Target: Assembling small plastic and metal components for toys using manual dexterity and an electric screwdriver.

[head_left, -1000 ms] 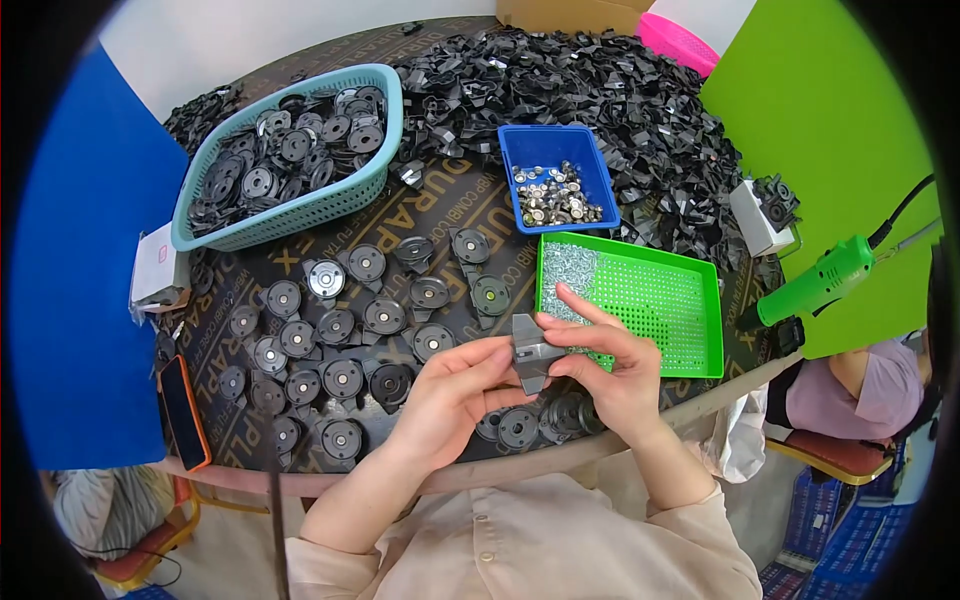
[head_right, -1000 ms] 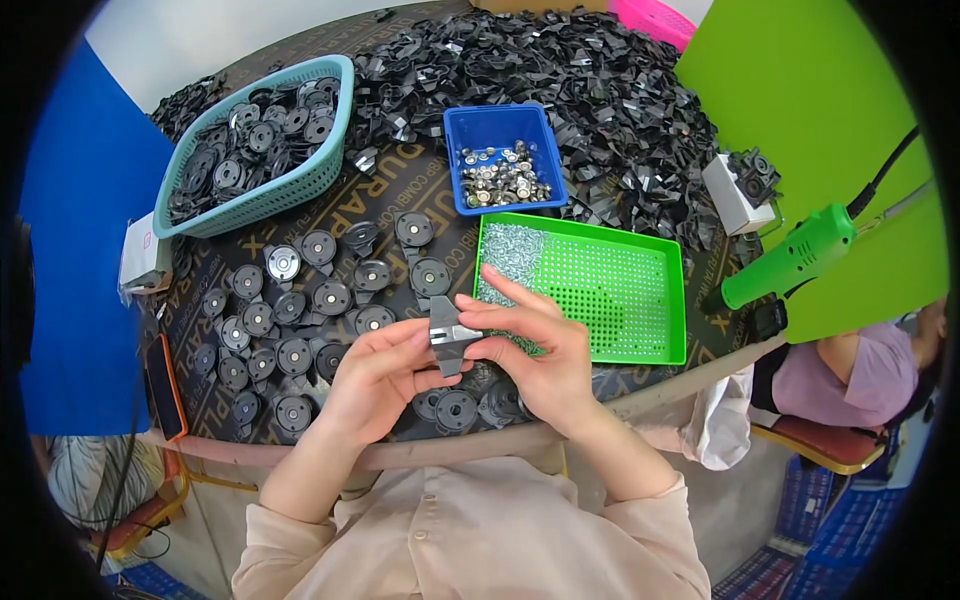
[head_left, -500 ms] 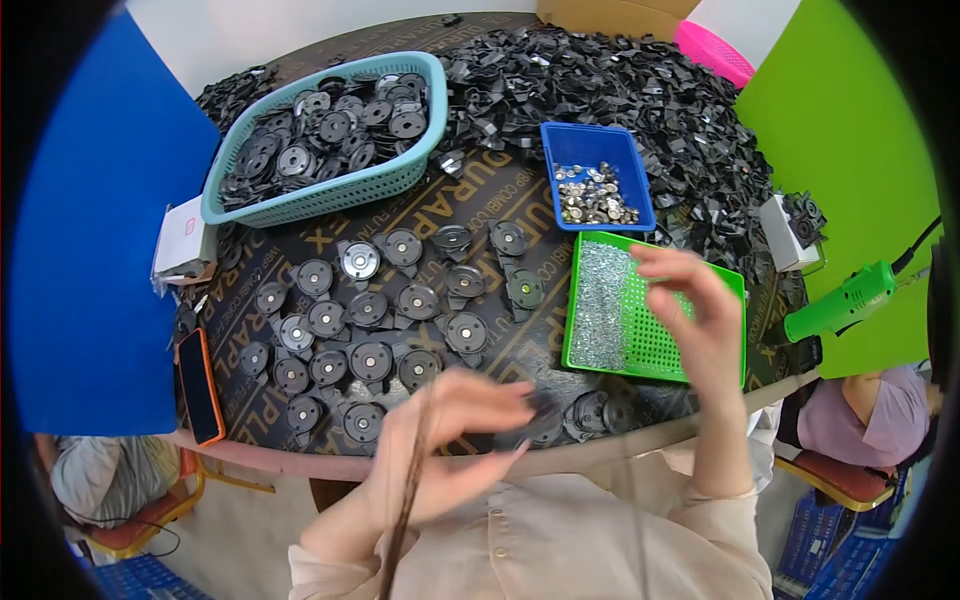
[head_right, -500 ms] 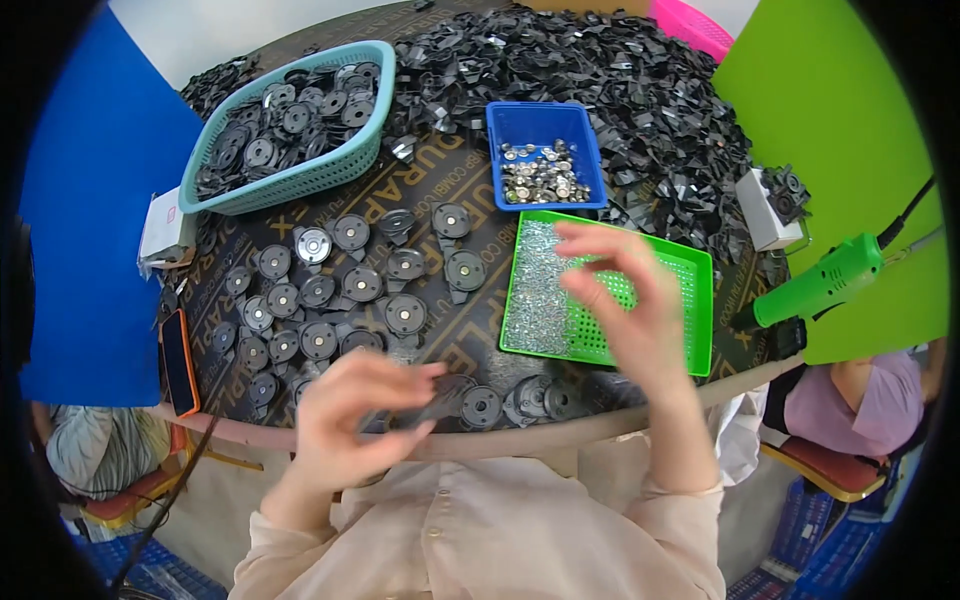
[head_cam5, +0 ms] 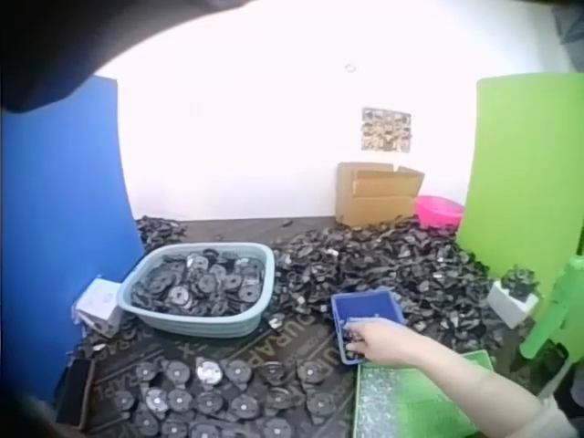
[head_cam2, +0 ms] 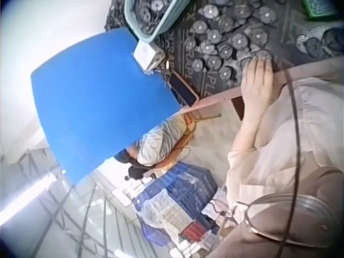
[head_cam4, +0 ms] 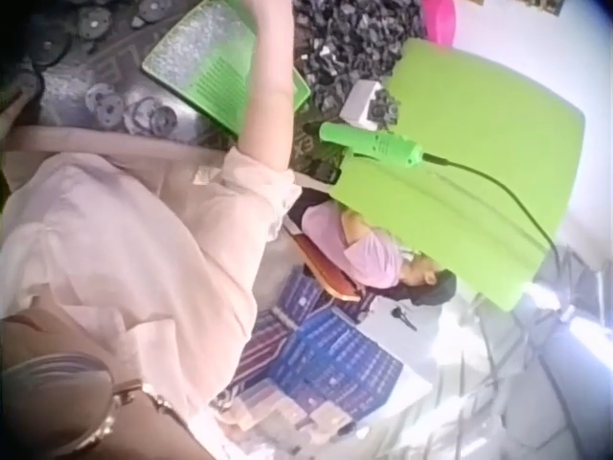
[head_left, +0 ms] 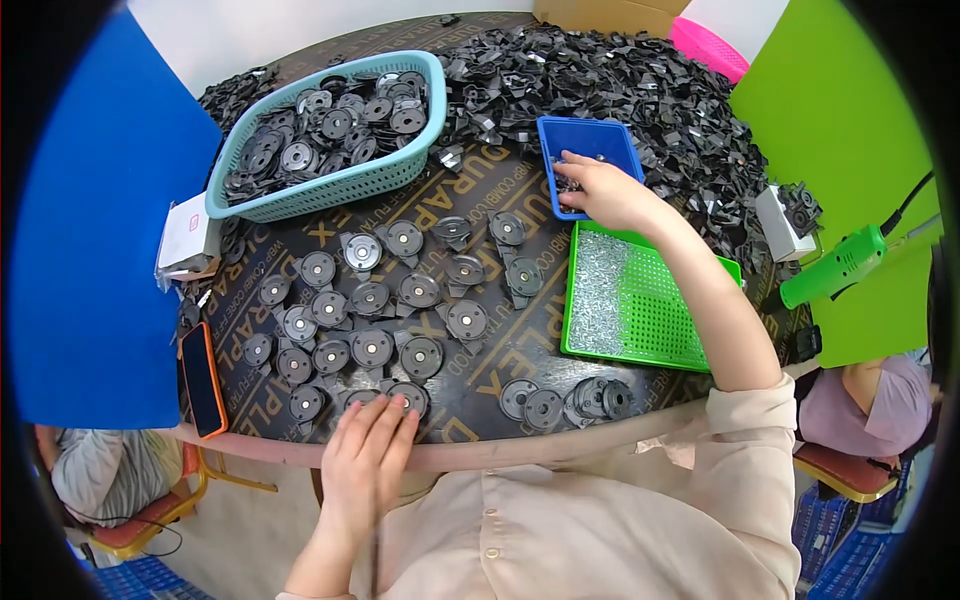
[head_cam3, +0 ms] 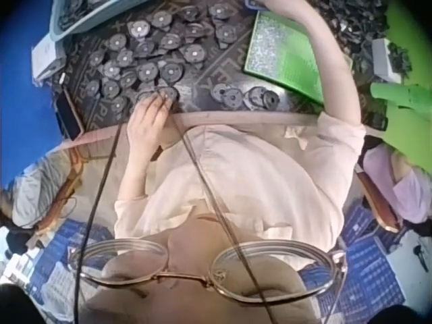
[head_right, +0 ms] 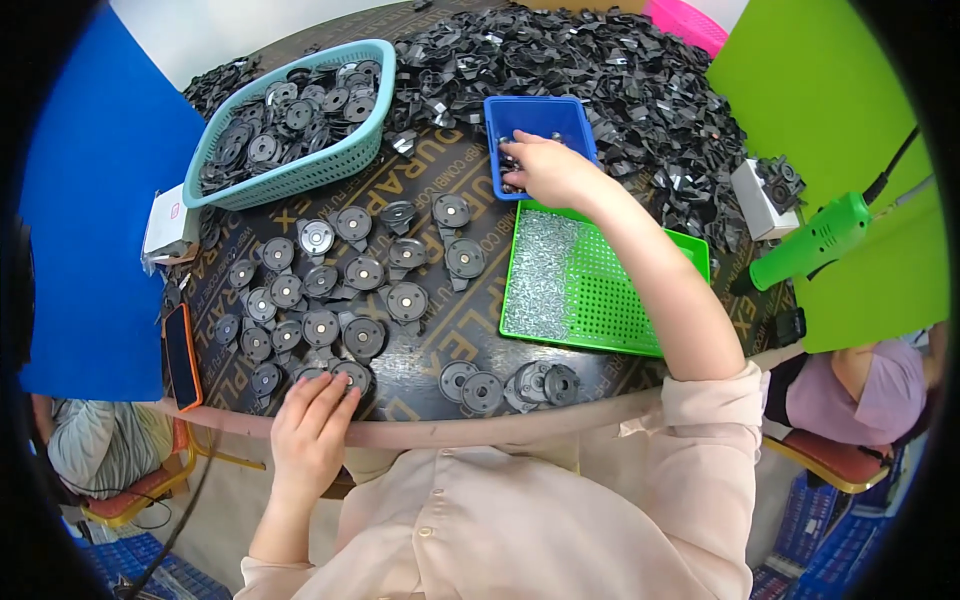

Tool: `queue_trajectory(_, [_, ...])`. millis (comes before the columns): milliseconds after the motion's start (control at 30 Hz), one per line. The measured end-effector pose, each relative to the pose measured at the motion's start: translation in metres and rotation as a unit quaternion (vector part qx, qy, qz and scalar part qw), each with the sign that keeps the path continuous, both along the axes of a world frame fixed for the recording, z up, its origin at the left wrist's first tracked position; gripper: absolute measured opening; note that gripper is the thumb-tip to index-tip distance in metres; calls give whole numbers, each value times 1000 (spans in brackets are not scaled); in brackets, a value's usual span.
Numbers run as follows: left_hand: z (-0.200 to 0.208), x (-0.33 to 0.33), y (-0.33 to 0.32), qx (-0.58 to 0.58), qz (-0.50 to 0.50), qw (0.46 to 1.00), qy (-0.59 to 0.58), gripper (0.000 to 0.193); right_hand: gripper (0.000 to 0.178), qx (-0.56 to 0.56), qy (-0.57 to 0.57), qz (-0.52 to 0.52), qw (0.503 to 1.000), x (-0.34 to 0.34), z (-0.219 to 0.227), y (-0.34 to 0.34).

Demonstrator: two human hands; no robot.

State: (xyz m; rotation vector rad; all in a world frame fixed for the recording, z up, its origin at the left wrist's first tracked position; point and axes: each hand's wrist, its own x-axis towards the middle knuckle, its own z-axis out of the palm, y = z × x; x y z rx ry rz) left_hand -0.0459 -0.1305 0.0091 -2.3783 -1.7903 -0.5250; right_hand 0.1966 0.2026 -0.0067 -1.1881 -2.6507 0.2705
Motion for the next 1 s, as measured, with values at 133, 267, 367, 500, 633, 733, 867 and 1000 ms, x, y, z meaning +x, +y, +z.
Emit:
queue_trajectory(133, [9, 8, 0, 1, 0, 1000, -6, 36, 27, -80, -48, -21, 995, 0, 20, 1])
queue_trajectory(267, [-1, 42, 23, -6, -99, 987, -127, 38, 19, -73, 42, -28, 996, -1, 26, -3])
queue_trajectory(367, [-3, 79, 49, -50, -86, 979, -177, 39, 18, -104, 90, -48, 989, 2, 23, -1])
queue_trajectory(500, [-3, 91, 63, -115, -82, 973, -184, 27, 21, -53, 110, -97, 988, 1, 23, -1])
queue_trajectory(633, [10, 86, 68, -148, -87, 954, -245, 17, 19, -95, 158, -119, 976, 11, 28, 3])
queue_trajectory(733, [27, 81, 81, -160, -67, 931, -320, 18, 15, -86, 186, -123, 971, 24, 25, 10])
queue_trajectory(867, [56, 74, 98, -310, 27, 770, -557, 15, 8, -109, 226, -159, 955, 26, 49, -7])
queue_trajectory(1000, [27, 71, 110, -267, -84, 589, -758, 20, 6, -184, 351, -139, 907, 23, 73, -60])
